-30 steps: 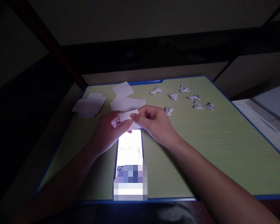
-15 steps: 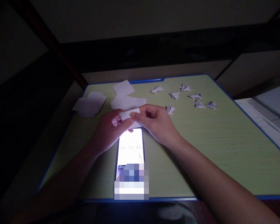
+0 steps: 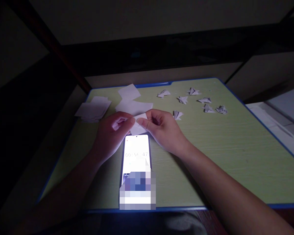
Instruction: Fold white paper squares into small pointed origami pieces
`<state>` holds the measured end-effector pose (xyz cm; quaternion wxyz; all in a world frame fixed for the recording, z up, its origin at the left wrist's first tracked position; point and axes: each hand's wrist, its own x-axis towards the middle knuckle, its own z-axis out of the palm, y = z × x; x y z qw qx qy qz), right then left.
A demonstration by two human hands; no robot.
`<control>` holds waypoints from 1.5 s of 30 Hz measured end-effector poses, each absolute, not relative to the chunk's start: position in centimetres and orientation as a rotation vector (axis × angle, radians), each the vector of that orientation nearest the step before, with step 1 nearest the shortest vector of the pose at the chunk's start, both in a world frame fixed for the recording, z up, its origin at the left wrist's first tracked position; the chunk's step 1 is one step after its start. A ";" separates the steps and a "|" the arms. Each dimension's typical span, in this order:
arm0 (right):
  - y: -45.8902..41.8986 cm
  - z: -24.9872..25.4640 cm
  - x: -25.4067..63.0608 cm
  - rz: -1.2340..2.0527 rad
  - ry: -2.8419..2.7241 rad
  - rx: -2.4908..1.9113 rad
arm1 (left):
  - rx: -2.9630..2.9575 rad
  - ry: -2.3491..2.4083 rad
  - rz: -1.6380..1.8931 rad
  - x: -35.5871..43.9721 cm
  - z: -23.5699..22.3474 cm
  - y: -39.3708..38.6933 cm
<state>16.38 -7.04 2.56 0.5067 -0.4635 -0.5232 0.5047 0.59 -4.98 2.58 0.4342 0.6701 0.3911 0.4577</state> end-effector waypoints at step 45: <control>-7.5 2.7 16.6 1.203 -1.541 -1.160 | 1.645 0.993 1.116 0.2 2.8 -4.7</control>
